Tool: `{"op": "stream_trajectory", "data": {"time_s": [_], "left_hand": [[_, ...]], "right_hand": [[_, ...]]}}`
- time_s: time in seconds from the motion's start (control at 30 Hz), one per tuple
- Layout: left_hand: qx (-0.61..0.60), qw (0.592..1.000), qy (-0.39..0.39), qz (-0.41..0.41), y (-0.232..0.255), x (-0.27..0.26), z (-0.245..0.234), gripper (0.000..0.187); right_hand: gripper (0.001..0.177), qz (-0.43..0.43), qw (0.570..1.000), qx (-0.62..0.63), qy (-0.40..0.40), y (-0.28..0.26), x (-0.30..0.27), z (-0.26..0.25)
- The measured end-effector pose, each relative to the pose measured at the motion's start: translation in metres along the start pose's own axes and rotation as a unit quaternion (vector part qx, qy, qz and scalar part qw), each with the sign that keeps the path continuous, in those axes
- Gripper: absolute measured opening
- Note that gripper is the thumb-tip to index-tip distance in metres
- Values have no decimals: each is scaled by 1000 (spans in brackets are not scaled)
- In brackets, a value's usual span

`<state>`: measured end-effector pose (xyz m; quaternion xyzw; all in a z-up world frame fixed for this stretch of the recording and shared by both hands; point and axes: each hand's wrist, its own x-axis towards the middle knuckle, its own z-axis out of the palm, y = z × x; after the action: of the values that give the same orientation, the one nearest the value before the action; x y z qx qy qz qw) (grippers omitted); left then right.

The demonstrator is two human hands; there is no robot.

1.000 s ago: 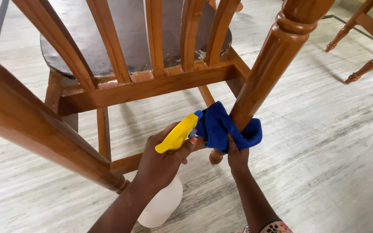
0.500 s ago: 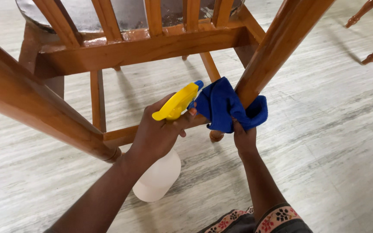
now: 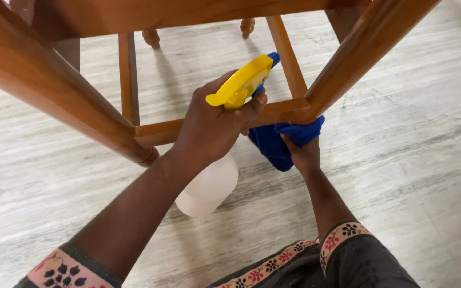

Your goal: The person cleans a wooden chair using a spray bottle and a blue cloth. They spray the chair's backrest, legs, and seat, then wipe each area thoroughly. The person moves the chair to a different location and continues cleaning the back and legs.

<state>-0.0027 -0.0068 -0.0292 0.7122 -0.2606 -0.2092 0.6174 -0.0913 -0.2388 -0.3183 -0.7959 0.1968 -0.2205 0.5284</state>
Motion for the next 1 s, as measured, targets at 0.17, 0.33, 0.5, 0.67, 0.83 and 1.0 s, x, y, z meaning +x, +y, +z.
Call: {"op": "stream_trajectory", "data": {"time_s": [0.17, 0.33, 0.5, 0.67, 0.83, 1.0], "left_hand": [[25, 999, -2, 29, -6, -5, 3, 22], [45, 999, -2, 21, -11, -7, 1, 22], [61, 998, 9, 30, -14, -8, 3, 26], [69, 997, 7, 36, -19, -11, 2, 27], [48, 999, 2, 21, -19, -19, -1, 27], [52, 998, 10, 24, -14, -18, -8, 29]], "right_hand": [[64, 51, 998, 6, 31, -21, 7, 1], [76, -194, 973, 40, 123, -39, 16, 1], [70, -129, 982, 80, 108, -27, 20, 6], [59, -47, 983, 167, 53, 4, 24, 14], [68, 12, 978, 203, 43, -3, 19, 18], [88, 123, 949, 288, 48, -26, 20, 19]]}}
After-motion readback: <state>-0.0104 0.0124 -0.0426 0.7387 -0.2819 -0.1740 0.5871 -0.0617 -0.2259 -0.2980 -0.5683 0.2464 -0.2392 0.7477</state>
